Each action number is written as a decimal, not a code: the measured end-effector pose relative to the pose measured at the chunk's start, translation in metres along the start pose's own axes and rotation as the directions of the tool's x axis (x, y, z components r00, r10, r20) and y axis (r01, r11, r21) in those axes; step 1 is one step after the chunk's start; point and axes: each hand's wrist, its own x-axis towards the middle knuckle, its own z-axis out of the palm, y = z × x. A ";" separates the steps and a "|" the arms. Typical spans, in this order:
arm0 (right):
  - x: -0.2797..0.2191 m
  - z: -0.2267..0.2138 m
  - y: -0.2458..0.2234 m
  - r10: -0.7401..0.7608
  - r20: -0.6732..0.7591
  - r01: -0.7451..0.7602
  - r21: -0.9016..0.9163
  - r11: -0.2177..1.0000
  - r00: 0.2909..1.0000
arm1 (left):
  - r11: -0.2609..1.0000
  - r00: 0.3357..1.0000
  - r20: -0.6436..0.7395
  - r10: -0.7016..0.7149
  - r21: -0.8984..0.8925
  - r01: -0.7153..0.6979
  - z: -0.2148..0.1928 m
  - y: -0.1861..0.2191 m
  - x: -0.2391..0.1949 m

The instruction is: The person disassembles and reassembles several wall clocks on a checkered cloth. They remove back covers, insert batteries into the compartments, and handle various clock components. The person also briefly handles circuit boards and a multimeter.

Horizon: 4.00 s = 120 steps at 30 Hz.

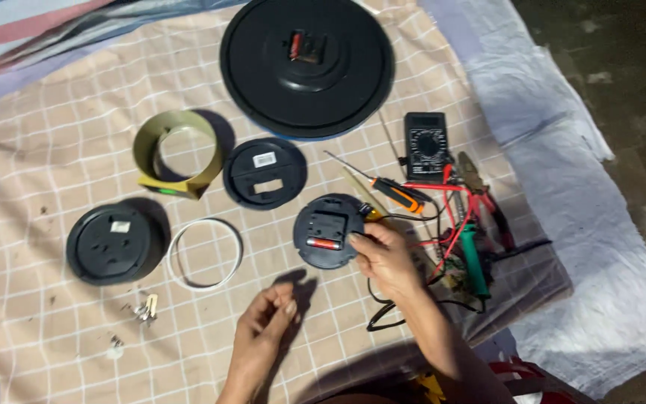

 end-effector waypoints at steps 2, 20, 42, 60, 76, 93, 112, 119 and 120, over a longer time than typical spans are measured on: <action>0.010 0.004 0.007 -0.031 -0.027 0.030 -0.044 0.999 0.999 | 0.999 1.000 0.017 -0.006 0.031 0.005 -0.001 -0.011 -0.005; 0.042 -0.060 -0.138 -0.744 0.003 0.290 -0.922 0.256 0.668 | 0.923 0.902 -0.248 0.353 0.252 -0.292 -0.039 -0.050 -0.044; -0.012 0.091 -0.093 -0.424 0.715 0.794 -0.607 0.017 0.556 | 0.728 0.774 -0.106 0.624 0.439 -0.527 -0.046 0.036 -0.035; -0.058 0.044 0.020 -0.521 0.232 0.549 -0.568 0.613 0.821 | 0.321 0.867 -0.380 0.322 0.905 0.278 -0.137 0.200 0.089; -0.048 0.087 -0.021 -0.463 0.272 0.530 -0.565 0.632 0.843 | 0.353 0.796 -0.264 0.545 0.933 0.068 -0.129 0.197 0.070; -0.032 0.144 -0.060 -0.123 0.718 -0.082 0.244 0.966 0.685 | 0.949 0.864 0.394 0.314 -0.104 -0.297 -0.005 0.129 0.023; -0.041 0.111 -0.050 0.029 0.583 -0.125 0.125 0.984 0.812 | 0.930 0.849 0.381 0.367 -0.171 -0.325 0.012 0.095 0.000; -0.037 0.091 -0.047 -0.016 0.671 -0.212 0.257 0.943 0.741 | 0.935 0.888 0.328 0.321 0.037 -0.352 0.026 0.107 -0.011; -0.040 0.092 -0.048 0.033 0.637 -0.246 0.248 0.937 0.770 | 0.933 0.893 0.302 0.332 0.030 -0.357 0.030 0.112 -0.015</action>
